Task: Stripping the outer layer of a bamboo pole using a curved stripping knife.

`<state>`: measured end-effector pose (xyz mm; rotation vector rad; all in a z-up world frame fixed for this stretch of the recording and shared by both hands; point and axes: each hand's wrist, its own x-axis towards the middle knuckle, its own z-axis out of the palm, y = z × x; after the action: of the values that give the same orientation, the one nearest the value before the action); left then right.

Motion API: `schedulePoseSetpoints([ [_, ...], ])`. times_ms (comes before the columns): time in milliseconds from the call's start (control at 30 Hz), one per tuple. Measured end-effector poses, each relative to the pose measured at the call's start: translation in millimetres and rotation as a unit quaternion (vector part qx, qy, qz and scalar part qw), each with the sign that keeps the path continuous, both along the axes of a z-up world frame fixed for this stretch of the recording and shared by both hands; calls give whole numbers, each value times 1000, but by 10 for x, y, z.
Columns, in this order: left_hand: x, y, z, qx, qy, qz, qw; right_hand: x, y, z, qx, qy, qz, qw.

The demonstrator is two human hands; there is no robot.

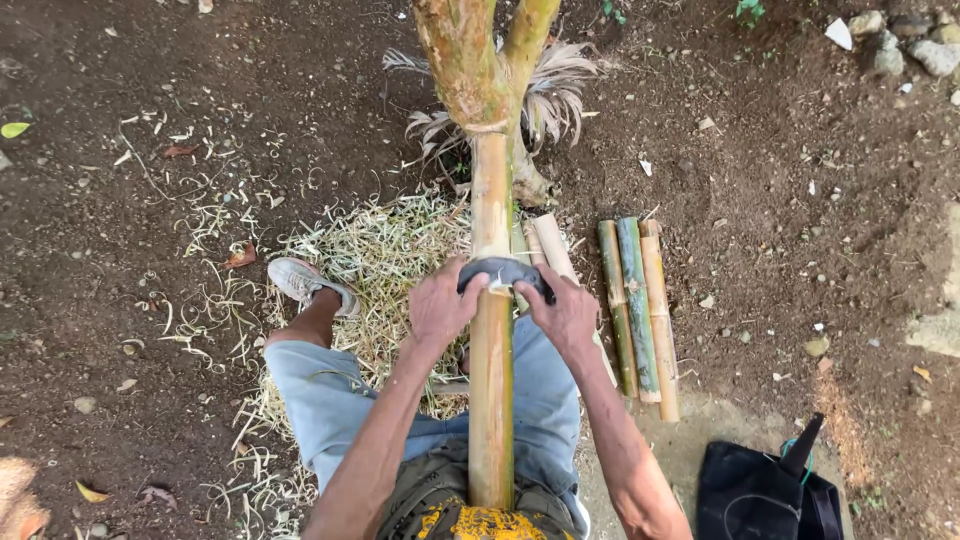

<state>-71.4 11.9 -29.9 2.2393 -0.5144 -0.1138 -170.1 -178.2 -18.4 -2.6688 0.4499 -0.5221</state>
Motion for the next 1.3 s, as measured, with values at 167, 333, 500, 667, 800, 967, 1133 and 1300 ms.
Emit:
schedulePoseSetpoints([
  [167, 373, -187, 55, 81, 33, -5, 996, 343, -177, -33, 8, -18, 14, 1000],
  [333, 707, -315, -113, 67, 4, -25, 997, 595, -226, -95, 0, -59, -21, 998],
  [500, 446, -163, -104, 76, -92, -29, 992, 344, -49, -53, 43, -42, -34, 998],
  [667, 604, -261, 21, 16, 66, -31, 997, 581, -329, -132, -13, -59, 24, 998],
  [800, 849, -395, -268, 11, -100, -14, 995, 617, -315, -49, -38, -63, 19, 997],
  [967, -190, 51, 53, 33, 36, -28, 998, -187, 48, -28, 9, -9, 15, 1000],
  [1133, -572, 161, 391, 64, 58, 6, 996, -547, 108, -91, 18, 16, 4, 1000],
  [1300, -488, 133, 231, 57, 59, -9, 997, -427, 83, 2, 41, 74, -9, 996],
])
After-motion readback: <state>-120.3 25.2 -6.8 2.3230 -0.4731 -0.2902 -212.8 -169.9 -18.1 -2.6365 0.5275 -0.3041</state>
